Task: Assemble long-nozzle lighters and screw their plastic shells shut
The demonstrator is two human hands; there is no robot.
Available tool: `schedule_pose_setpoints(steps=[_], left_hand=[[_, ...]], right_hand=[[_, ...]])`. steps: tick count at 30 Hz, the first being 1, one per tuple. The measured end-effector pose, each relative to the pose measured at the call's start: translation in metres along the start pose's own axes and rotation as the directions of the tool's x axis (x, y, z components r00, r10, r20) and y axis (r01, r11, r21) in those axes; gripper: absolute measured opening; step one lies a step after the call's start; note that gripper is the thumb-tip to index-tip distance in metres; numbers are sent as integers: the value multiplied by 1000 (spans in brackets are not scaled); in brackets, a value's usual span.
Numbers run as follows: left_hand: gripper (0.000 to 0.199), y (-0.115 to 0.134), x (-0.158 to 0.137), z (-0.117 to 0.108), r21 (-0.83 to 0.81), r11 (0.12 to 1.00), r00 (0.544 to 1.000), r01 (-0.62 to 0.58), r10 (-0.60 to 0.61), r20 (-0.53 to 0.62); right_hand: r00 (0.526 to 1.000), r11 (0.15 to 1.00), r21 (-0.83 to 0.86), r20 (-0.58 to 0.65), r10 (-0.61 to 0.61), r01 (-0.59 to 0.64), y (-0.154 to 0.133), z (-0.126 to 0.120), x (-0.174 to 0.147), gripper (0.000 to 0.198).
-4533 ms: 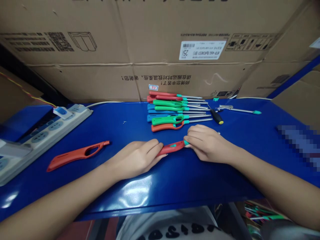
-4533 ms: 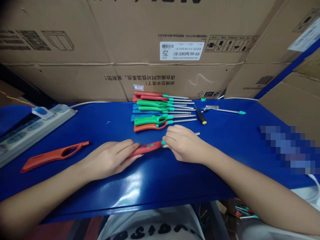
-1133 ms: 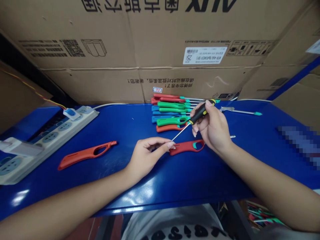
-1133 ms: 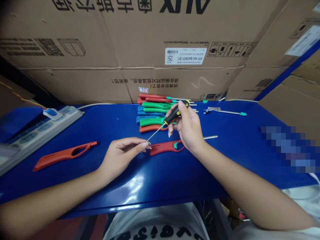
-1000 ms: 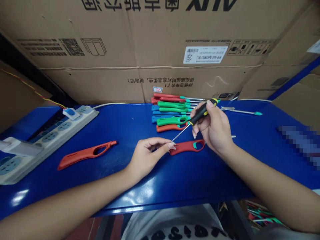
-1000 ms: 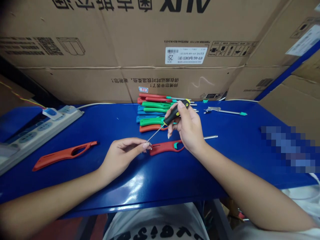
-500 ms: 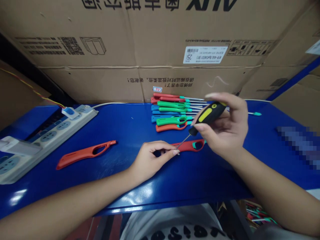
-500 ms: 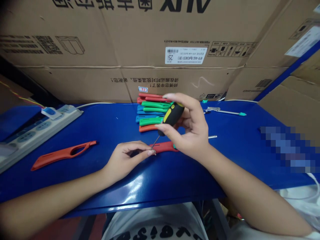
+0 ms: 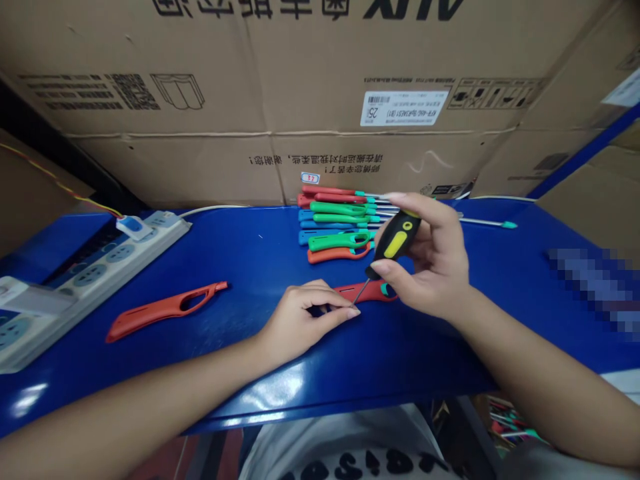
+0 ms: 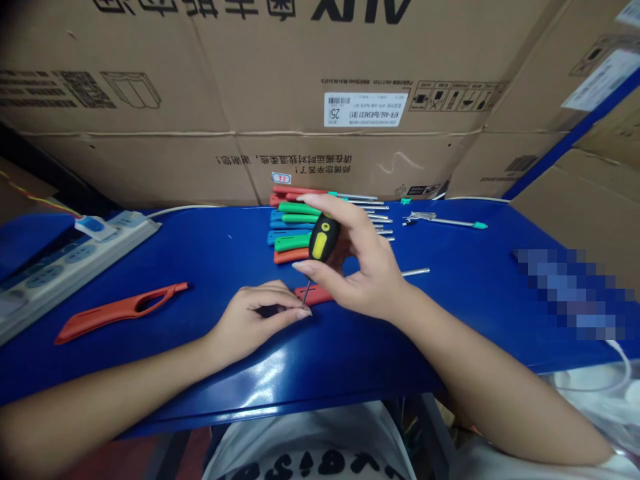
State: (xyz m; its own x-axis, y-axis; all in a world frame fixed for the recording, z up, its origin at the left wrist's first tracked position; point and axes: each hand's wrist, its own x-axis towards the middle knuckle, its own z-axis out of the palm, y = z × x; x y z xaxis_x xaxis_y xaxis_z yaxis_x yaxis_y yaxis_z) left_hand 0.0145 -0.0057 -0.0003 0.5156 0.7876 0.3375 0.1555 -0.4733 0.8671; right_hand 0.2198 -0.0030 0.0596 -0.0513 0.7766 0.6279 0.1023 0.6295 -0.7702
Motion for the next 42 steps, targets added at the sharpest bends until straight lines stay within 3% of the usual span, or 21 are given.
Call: schedule_pose_setpoints(steps=[3,5,9,13,19,24,30,36,42], left_hand=[[5,0,1,0,23,1000,1000,-15,15,-16],[5,0,2,-2,57,997,998,-43,46,-46],[32,-5,4,-7,174,979,990,-108,122,-71],[51,-13,5,-10,283,956,997,-73,73,13],[40,-16,4,-9,288,955,996,-72,56,64],[36,-18,4,-9,286,955,996,-75,59,65],[36,-17,4,-9,297,952,996,-70,52,68],[36,-17,6,-10,296,953,996,-66,46,74],[36,-17,5,-9,293,954,996,-69,50,73]], right_hand=[[989,992,49,99,107,-113,-3,2,-3,67],[985,987,67,99,141,-148,-3,3,-4,68],[994,993,19,6,113,-113,5,9,-6,66],[997,994,-74,9,81,-80,15,14,-10,62],[997,988,-153,62,38,-28,15,13,-11,62],[996,991,-104,42,83,-78,15,11,-11,64],[995,985,-171,99,22,-4,19,10,-14,63],[998,990,-141,59,26,-18,18,11,-14,60],[991,981,-187,133,-24,49,17,9,-13,63]])
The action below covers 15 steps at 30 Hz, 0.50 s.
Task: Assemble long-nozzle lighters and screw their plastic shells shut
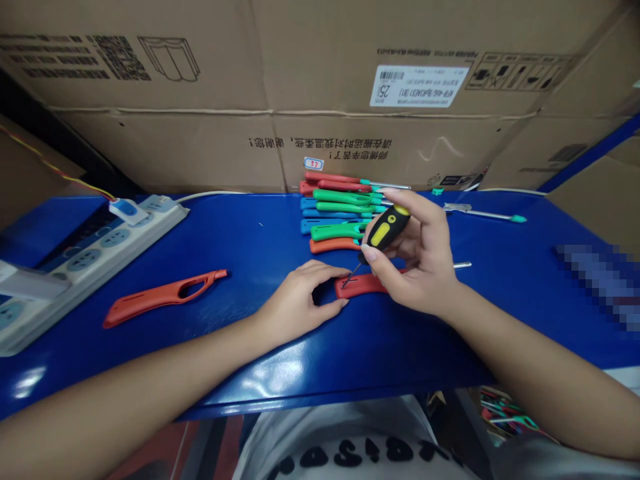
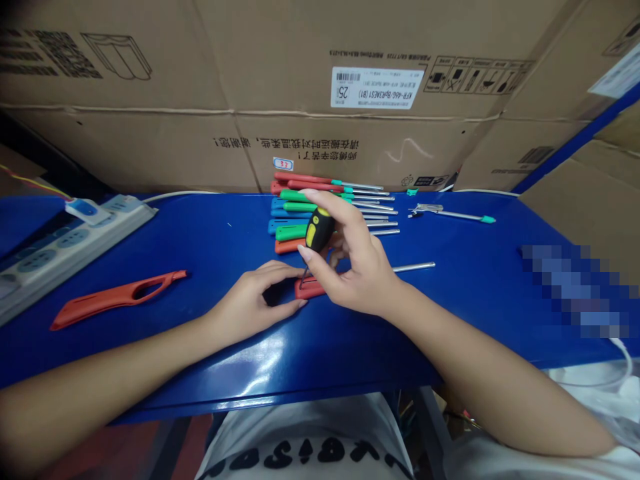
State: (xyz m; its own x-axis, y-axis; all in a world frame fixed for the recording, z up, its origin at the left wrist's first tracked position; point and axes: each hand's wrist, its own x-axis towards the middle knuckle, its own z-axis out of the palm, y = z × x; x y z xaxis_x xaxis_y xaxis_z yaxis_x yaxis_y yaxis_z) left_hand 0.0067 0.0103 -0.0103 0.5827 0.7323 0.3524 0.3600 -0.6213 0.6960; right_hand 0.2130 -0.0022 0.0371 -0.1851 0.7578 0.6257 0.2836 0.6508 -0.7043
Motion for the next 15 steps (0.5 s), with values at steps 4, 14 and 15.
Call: schedule_pose_setpoints(steps=[4,14,15], left_hand=[[36,-1,0,0,7,1000,1000,-11,11,-2],[30,0,-1,-1,-45,997,997,-61,59,-46],[28,1,-1,-1,-60,996,996,-72,69,-56]], right_hand=[[996,995,-50,42,-80,82,7,0,0,65],[990,987,-76,17,-139,140,10,-1,1,63],[993,991,-64,8,-119,119,9,-2,1,63]])
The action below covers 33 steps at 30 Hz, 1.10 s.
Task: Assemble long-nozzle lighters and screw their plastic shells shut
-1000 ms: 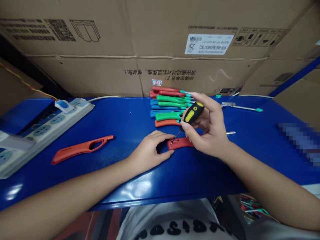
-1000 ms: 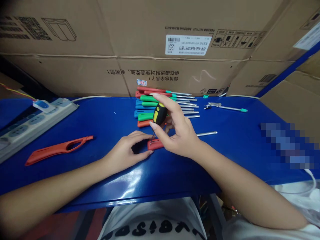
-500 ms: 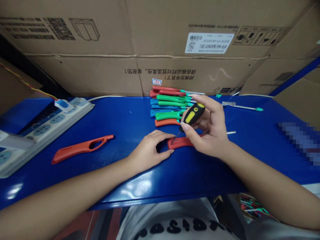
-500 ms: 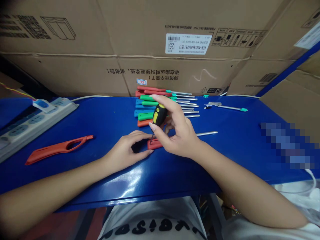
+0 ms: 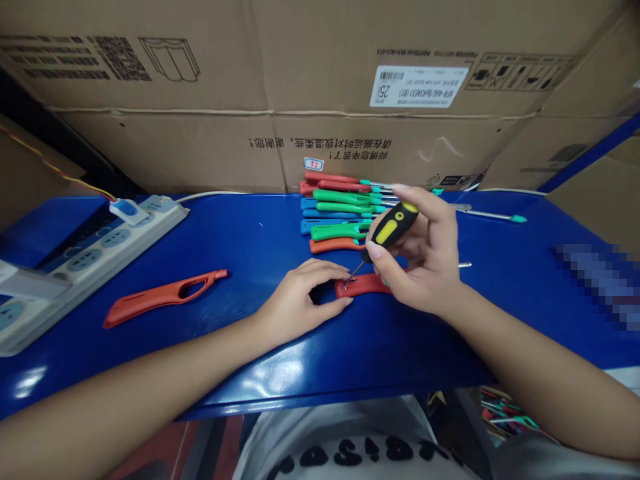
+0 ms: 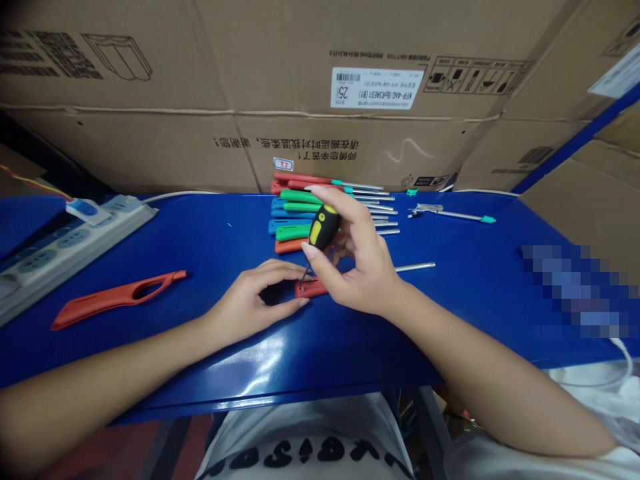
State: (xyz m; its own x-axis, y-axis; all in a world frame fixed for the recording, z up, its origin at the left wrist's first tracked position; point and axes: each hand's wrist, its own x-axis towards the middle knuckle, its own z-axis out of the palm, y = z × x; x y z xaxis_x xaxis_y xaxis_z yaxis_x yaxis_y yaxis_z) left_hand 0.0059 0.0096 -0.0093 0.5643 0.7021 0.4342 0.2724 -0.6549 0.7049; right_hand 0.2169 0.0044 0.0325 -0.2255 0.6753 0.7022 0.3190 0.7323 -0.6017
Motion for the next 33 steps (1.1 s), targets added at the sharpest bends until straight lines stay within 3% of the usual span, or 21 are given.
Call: schedule_pose_setpoints(steps=[7,16,21,33], left_hand=[[15,2,2,0,-39,999,997,-24,21,-71],[7,1,2,-1,-47,999,995,22,-26,-95],[7,0,2,-2,-67,998,994,21,-28,-103],[6,1,2,0,-73,996,994,44,-51,-101]], right_hand=[[996,997,52,-56,64,-61,-3,2,1,59],[997,999,-8,-68,40,-41,-7,1,3,58],[992,996,75,-108,64,-56,-7,0,4,58],[999,997,65,-28,47,-45,-5,-4,5,60]])
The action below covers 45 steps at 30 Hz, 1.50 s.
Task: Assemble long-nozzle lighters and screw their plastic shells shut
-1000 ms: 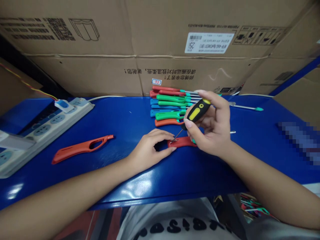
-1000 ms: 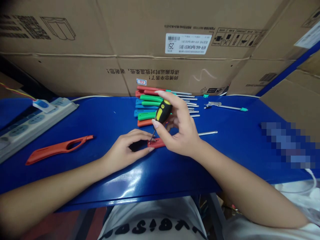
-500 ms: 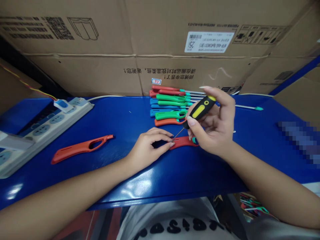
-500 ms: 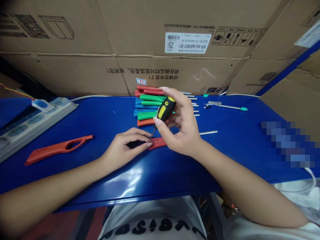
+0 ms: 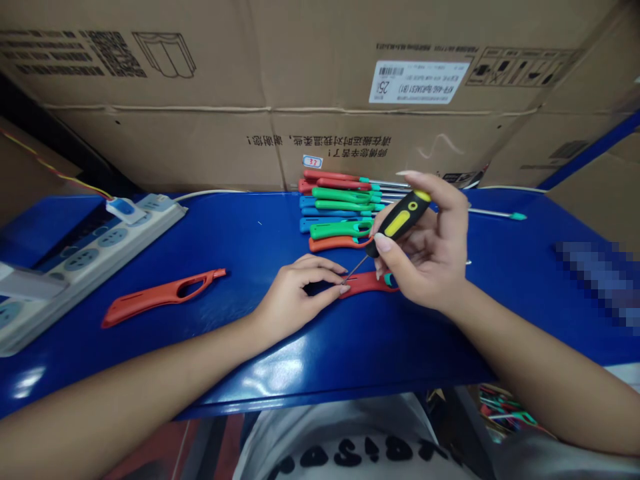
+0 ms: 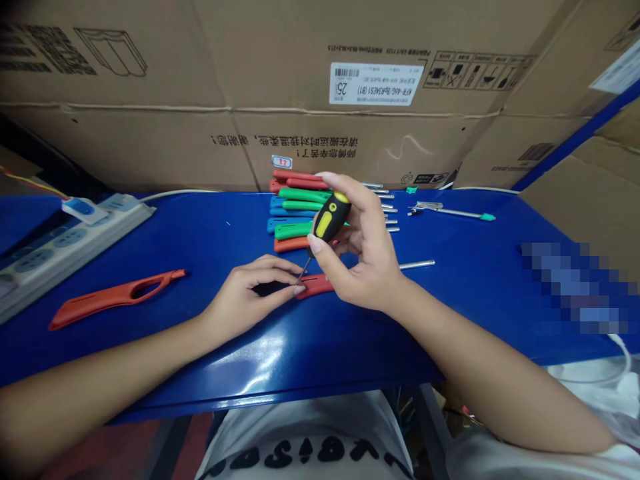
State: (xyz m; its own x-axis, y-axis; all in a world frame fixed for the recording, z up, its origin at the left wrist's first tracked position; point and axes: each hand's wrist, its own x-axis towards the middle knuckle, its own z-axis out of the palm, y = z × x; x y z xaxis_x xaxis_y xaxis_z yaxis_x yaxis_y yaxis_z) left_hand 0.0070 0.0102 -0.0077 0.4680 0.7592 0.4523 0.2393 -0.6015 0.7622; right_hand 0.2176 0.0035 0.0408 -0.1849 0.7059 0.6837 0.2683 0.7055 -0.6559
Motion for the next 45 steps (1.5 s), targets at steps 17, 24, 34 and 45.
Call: schedule_pose_setpoints(steps=[17,24,34,45], left_hand=[[28,1,1,1,18,999,998,-44,43,44],[45,-1,-2,1,119,993,992,-23,8,124],[35,-5,-3,3,113,993,991,-37,22,129],[15,-1,-1,2,84,996,989,21,-33,143]], right_hand=[[982,962,-195,30,-187,189,5,-5,1,72],[981,958,-212,37,-188,192,8,-3,-1,73],[961,933,-231,47,-274,277,15,3,-4,76],[968,999,-38,249,-26,37,5,-1,1,70]])
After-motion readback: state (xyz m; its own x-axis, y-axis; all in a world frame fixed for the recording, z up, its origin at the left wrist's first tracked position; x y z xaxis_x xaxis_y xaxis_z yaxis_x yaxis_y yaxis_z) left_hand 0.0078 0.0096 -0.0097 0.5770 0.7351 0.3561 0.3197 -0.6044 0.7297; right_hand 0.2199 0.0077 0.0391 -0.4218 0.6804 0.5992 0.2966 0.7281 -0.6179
